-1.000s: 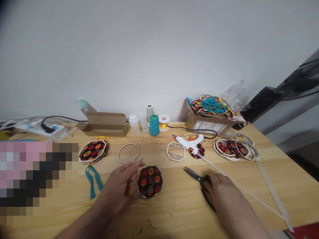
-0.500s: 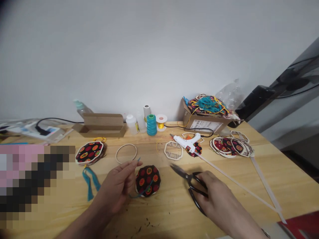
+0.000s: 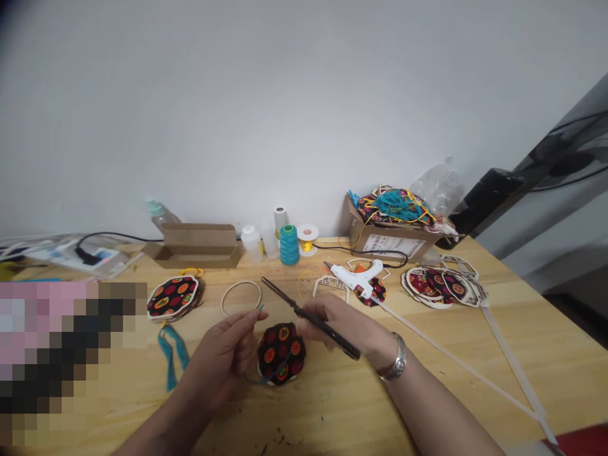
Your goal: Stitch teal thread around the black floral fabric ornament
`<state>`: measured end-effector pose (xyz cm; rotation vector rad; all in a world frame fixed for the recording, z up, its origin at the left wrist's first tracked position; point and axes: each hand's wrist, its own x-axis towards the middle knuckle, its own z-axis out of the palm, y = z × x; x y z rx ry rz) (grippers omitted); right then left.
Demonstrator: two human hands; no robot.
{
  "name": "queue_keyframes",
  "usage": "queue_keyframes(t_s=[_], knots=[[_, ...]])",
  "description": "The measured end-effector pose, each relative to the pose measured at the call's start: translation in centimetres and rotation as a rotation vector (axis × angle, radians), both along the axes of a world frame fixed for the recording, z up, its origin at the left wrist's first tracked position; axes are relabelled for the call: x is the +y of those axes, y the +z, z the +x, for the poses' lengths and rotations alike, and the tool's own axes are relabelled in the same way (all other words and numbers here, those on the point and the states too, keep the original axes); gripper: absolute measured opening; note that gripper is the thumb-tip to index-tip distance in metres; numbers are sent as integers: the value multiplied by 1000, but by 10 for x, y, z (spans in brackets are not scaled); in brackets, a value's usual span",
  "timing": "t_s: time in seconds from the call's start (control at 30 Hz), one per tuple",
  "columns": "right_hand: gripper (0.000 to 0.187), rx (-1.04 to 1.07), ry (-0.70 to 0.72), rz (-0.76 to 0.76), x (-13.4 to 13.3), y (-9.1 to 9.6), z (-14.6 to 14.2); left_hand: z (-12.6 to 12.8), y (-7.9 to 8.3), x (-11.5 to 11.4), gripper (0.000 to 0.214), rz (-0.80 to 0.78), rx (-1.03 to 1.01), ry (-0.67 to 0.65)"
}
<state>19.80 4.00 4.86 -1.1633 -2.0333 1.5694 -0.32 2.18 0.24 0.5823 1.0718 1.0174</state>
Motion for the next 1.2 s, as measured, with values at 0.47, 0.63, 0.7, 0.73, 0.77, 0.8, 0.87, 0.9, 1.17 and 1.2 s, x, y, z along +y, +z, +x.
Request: queue_keyframes(t_s=[0.47,0.63,0.7,0.73,0.77,0.8,0.87,0.9,1.17,1.2], knots=[[48,-238,91,70,-11,-14,5,2,5,-3,23,-19,-25,9],[51,-182,81,79,-12,-24,1,5,3,-5,25,-33,-27,-31],[51,-179,64,70,-13,-25,1,6,2,-6,26,-35,-28,-48],[50,-178,58,66,-13,-25,0,6,2,-6,26,-30,-23,-50],[50,-177,56,64,-13,-24,0,6,2,-6,27,-26,-16,-51],[50,-175,57,65,-12,-23,0,7,3,-7,28,-23,-6,-49],[49,-165,67,73,-12,-21,-1,7,4,-7,29,-17,8,-49],[49,-161,71,76,-12,-20,-1,7,5,-7,29,-15,13,-50],[48,-173,37,67,-11,-21,-2,8,7,-7,31,-22,21,-64],[48,-177,27,63,-11,-21,-2,8,7,-7,31,-24,22,-64]])
